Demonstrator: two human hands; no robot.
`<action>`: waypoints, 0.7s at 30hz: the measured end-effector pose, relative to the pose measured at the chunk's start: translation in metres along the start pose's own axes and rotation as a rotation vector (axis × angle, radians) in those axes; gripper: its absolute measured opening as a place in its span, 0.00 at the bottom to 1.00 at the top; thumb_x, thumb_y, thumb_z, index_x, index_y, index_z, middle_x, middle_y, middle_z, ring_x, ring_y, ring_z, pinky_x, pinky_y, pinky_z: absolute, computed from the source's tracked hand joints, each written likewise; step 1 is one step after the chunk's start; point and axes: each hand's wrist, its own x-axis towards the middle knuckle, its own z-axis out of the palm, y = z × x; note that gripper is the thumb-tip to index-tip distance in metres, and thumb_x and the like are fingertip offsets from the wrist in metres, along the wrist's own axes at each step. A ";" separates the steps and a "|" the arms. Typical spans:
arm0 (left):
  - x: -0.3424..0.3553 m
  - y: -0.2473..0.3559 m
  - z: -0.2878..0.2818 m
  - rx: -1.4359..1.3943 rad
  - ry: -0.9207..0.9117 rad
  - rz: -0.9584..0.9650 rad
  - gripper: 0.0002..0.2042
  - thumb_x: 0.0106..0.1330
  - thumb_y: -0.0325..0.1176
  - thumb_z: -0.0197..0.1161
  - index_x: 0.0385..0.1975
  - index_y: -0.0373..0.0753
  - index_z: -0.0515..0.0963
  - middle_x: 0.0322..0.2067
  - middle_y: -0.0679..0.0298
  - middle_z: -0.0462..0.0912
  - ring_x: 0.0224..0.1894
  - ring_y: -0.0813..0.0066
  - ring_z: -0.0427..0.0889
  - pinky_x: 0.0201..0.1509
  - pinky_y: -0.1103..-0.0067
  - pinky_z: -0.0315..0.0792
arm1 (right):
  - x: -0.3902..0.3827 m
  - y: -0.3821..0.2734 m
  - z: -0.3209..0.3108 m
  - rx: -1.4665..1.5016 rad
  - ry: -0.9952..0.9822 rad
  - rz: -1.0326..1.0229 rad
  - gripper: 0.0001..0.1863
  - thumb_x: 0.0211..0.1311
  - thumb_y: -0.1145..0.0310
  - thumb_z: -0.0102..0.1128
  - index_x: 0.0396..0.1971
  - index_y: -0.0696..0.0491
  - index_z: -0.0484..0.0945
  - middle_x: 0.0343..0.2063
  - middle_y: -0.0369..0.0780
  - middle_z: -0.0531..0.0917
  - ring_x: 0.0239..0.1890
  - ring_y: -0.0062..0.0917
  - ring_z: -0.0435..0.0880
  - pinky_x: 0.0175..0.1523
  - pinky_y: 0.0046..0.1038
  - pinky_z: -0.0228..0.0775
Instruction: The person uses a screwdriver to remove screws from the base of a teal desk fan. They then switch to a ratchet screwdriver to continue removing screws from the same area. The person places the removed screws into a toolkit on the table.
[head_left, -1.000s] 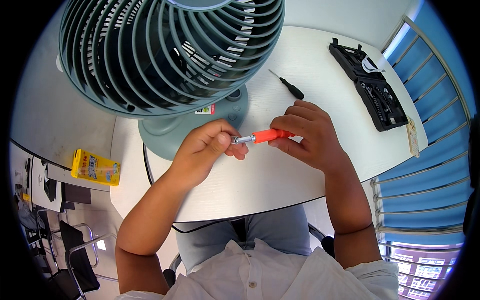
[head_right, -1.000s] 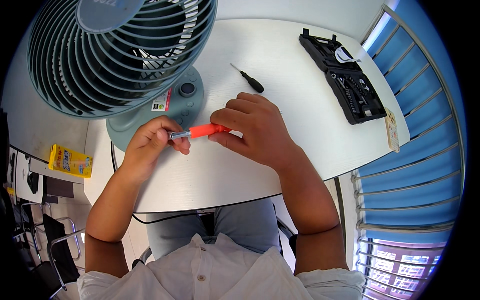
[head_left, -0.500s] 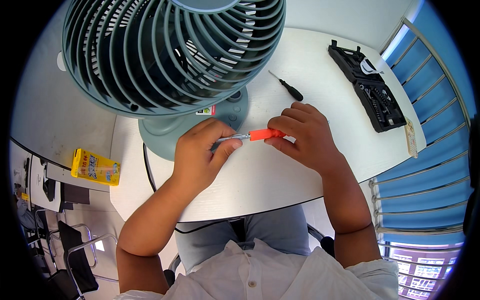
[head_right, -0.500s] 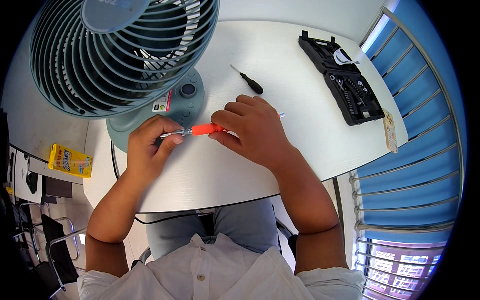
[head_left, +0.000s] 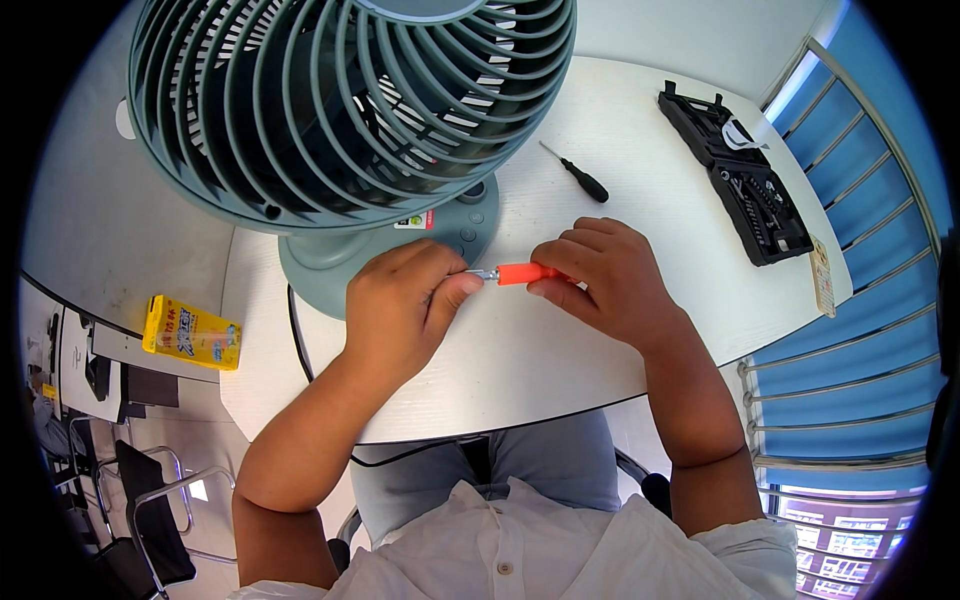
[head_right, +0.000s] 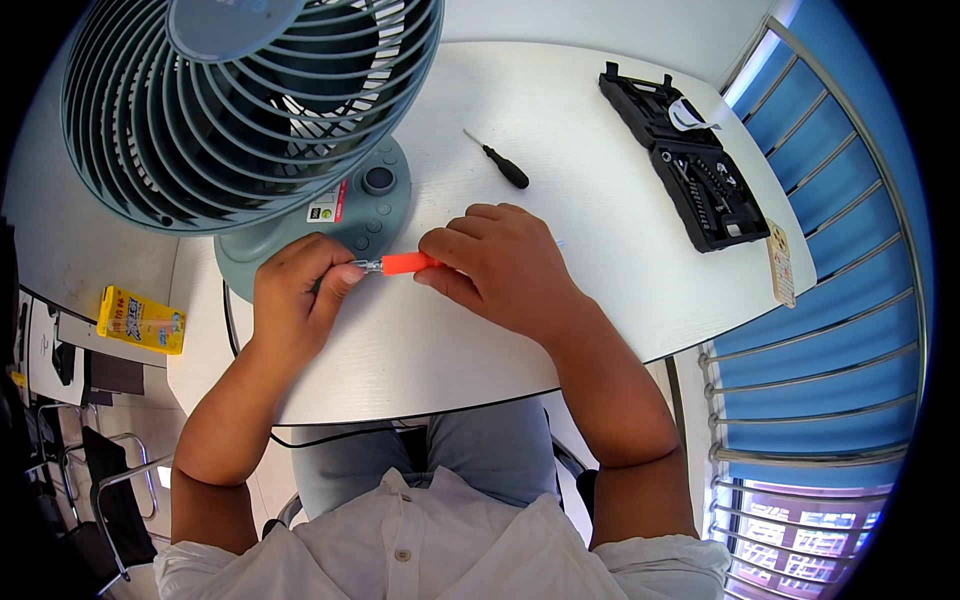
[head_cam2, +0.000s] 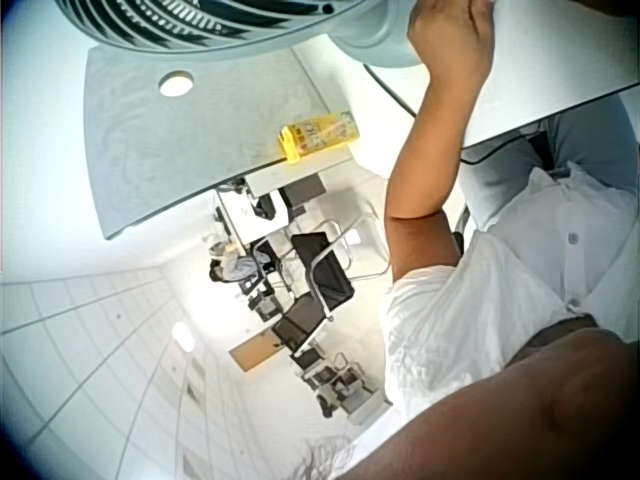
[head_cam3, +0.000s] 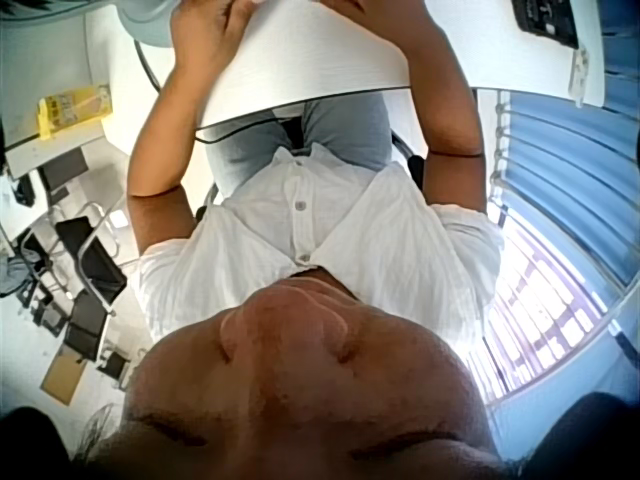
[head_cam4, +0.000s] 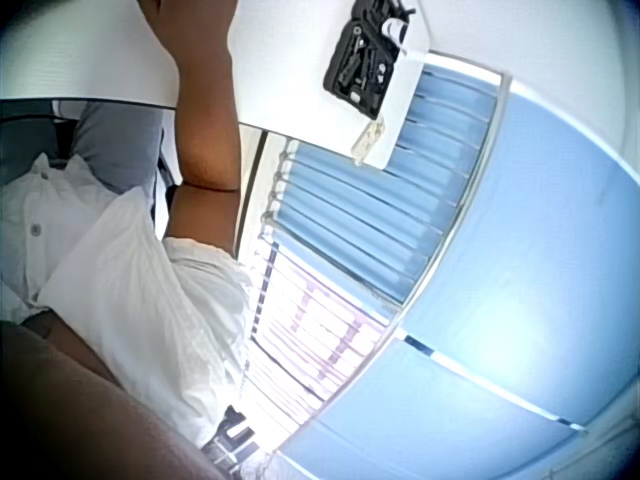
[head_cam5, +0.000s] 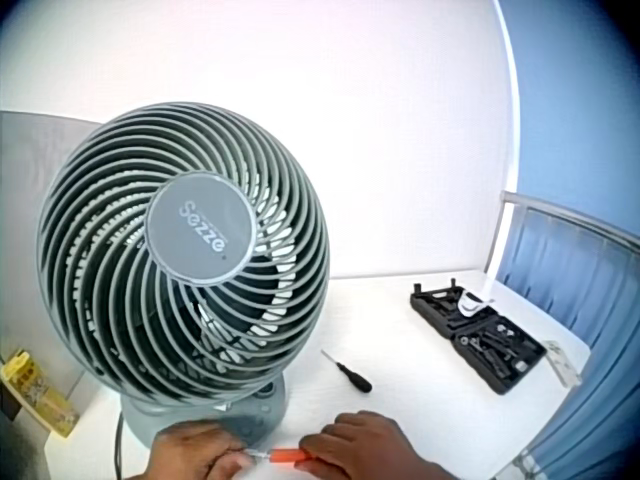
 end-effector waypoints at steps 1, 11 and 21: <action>0.000 0.000 0.001 0.008 0.013 -0.005 0.09 0.56 0.34 0.66 0.23 0.37 0.76 0.19 0.61 0.75 0.21 0.61 0.75 0.25 0.73 0.68 | 0.001 0.000 0.000 -0.005 0.008 -0.005 0.09 0.52 0.61 0.65 0.26 0.49 0.76 0.19 0.32 0.77 0.24 0.26 0.74 0.30 0.30 0.64; -0.002 0.001 -0.003 -0.010 -0.110 -0.133 0.15 0.69 0.36 0.54 0.22 0.34 0.73 0.16 0.61 0.74 0.18 0.71 0.71 0.24 0.78 0.66 | 0.000 -0.001 0.002 -0.090 0.079 -0.055 0.11 0.49 0.59 0.66 0.26 0.47 0.75 0.18 0.30 0.74 0.23 0.24 0.72 0.29 0.28 0.61; -0.002 0.003 -0.005 -0.310 -0.209 -0.418 0.19 0.70 0.39 0.53 0.18 0.35 0.73 0.12 0.65 0.74 0.15 0.77 0.72 0.22 0.80 0.66 | 0.001 -0.005 0.004 -0.189 0.122 -0.102 0.12 0.44 0.60 0.69 0.26 0.46 0.75 0.19 0.30 0.72 0.25 0.23 0.71 0.29 0.27 0.58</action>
